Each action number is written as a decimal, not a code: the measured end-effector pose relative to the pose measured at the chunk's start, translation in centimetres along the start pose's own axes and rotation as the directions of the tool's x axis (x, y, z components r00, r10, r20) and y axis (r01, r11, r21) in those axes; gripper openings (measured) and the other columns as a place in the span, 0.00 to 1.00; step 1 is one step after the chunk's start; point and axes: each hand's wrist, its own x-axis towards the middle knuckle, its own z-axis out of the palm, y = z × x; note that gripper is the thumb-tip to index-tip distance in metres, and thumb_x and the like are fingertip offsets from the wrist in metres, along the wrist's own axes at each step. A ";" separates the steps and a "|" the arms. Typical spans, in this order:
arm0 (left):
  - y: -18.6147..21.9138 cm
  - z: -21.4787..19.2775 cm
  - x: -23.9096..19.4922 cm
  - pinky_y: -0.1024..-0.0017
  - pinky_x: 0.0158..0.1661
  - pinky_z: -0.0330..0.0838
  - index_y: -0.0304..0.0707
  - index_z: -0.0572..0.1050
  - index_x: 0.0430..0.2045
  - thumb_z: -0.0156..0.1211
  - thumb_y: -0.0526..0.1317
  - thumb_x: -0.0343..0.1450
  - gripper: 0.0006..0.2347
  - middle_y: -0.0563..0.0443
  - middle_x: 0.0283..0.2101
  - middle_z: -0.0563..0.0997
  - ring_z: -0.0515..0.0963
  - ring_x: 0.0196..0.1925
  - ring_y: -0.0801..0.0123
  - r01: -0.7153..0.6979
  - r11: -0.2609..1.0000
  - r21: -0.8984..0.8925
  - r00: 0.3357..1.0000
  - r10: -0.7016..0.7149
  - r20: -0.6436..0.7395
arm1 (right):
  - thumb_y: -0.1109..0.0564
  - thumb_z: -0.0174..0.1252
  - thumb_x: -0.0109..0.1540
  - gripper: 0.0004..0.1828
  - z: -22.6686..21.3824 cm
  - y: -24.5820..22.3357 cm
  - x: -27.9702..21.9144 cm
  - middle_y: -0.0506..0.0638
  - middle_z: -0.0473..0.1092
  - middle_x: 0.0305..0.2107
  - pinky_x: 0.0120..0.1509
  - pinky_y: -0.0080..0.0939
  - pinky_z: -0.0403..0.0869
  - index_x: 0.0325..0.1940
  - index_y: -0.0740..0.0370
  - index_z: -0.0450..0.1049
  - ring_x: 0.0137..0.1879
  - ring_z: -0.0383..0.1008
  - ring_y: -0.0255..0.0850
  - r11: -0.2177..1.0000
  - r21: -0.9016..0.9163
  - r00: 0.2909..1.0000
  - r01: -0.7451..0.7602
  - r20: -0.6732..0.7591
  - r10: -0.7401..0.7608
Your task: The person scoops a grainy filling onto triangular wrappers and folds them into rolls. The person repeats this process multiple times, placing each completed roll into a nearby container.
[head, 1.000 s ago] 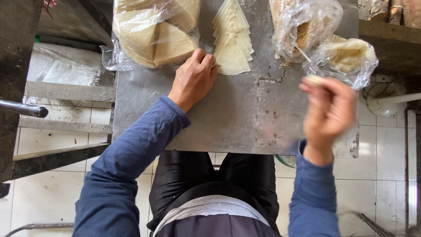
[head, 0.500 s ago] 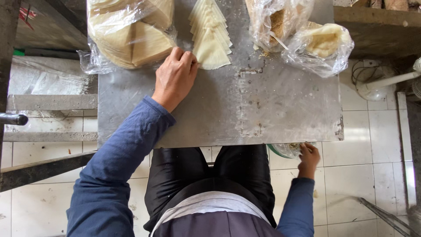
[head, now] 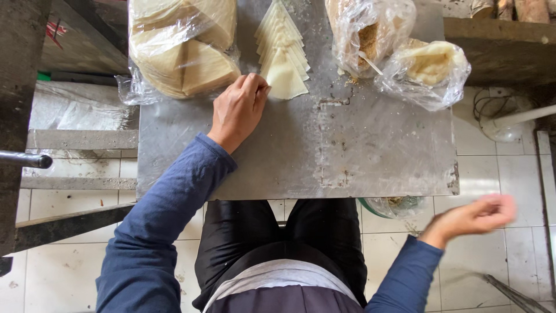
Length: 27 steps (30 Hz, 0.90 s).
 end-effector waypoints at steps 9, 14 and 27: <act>0.0 0.3 0.4 0.63 0.34 0.76 0.39 0.74 0.36 0.62 0.40 0.75 0.06 0.46 0.35 0.82 0.83 0.34 0.54 0.052 0.985 -0.164 0.998 -0.057 -0.026 | 0.52 0.68 0.68 0.21 14.2 -23.0 -0.9 0.54 0.71 0.51 0.56 0.40 0.76 0.60 0.63 0.72 0.53 0.74 0.46 0.796 0.413 0.346 0.443 0.740 -0.577; 0.0 0.5 0.6 0.63 0.35 0.76 0.38 0.74 0.35 0.62 0.41 0.75 0.06 0.45 0.35 0.82 0.83 0.35 0.53 0.067 0.977 -0.204 0.995 -0.079 -0.055 | 0.51 0.71 0.59 0.26 24.1 -26.2 -6.5 0.57 0.69 0.47 0.59 0.53 0.69 0.56 0.62 0.71 0.54 0.71 0.55 0.684 0.437 0.139 0.584 0.776 -0.615; -0.2 0.8 0.4 0.59 0.37 0.76 0.40 0.75 0.38 0.57 0.40 0.77 0.05 0.44 0.39 0.82 0.82 0.39 0.49 0.093 0.976 -0.196 0.995 -0.097 -0.009 | 0.58 0.60 0.72 0.05 32.0 -22.8 -1.7 0.50 0.77 0.34 0.38 0.35 0.75 0.46 0.62 0.77 0.36 0.75 0.35 0.958 0.286 0.262 0.011 0.924 -0.279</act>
